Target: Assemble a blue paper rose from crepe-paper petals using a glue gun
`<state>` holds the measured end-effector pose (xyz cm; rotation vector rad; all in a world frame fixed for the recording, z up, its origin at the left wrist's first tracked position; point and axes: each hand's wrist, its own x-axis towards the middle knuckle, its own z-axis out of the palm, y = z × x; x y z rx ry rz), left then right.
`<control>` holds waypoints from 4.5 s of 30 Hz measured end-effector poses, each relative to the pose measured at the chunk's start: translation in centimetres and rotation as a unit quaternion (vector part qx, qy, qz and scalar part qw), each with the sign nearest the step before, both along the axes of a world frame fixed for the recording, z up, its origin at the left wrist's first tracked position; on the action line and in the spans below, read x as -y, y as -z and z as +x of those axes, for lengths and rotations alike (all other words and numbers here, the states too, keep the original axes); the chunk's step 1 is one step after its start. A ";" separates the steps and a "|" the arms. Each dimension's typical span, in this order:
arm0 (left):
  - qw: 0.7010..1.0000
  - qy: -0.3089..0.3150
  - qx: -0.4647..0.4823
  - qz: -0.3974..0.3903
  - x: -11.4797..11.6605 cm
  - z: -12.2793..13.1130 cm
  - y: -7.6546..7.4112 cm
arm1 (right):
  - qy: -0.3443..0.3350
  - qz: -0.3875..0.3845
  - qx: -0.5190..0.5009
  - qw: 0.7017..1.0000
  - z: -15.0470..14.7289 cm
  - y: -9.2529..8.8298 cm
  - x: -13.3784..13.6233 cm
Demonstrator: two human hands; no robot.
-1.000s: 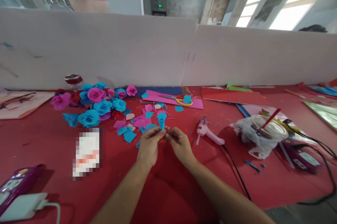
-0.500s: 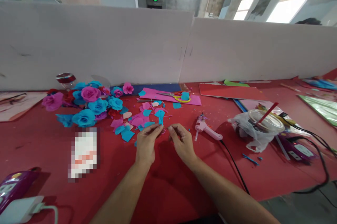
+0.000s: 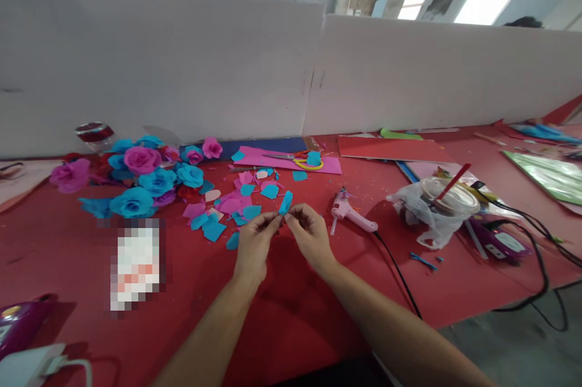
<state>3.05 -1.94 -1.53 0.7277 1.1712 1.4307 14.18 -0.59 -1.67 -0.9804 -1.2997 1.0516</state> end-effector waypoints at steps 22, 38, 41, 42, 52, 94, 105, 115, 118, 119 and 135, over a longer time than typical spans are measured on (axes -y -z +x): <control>0.990 0.016 -0.143 0.013 -0.5 -1.4 -0.2 | 0.200 0.023 0.649 0.734 13.4 -2.0 0.6; 0.873 -0.078 -0.467 0.120 -0.6 -2.5 0.0 | 0.193 0.005 0.581 0.791 13.4 -0.9 -0.2; 0.828 -0.105 -0.527 0.162 -0.2 -2.4 -0.2 | 0.182 0.025 0.378 0.908 12.4 -1.8 1.3; 0.813 -0.113 -0.545 0.173 -0.2 -2.3 -0.1 | 0.157 0.020 0.318 0.935 11.8 -2.2 1.8; 0.769 -0.138 -0.580 0.229 -0.1 -2.5 0.6 | -0.029 -0.040 0.149 0.988 7.1 -3.0 5.1; 0.778 -0.151 -0.555 0.253 0.0 -2.3 0.2 | -0.026 -0.076 0.176 0.981 5.8 -2.1 4.3; 0.762 -0.154 -0.572 0.262 0.2 -2.3 0.1 | -0.014 -0.081 0.195 0.977 5.7 -2.6 4.4; 0.746 -0.159 -0.586 0.273 0.0 -2.4 0.2 | 0.016 -0.070 0.197 0.978 6.3 -2.9 4.8; 0.735 -0.172 -0.591 0.286 0.0 -2.5 0.3 | 0.025 -0.056 0.189 0.980 6.4 -2.8 4.6; 0.731 -0.175 -0.591 0.292 0.0 -2.5 0.3 | 0.024 -0.054 0.189 0.980 6.5 -2.7 4.5; 0.727 -0.171 -0.589 0.308 0.0 -2.4 0.5 | -0.006 -0.069 0.196 0.978 5.7 -3.0 4.2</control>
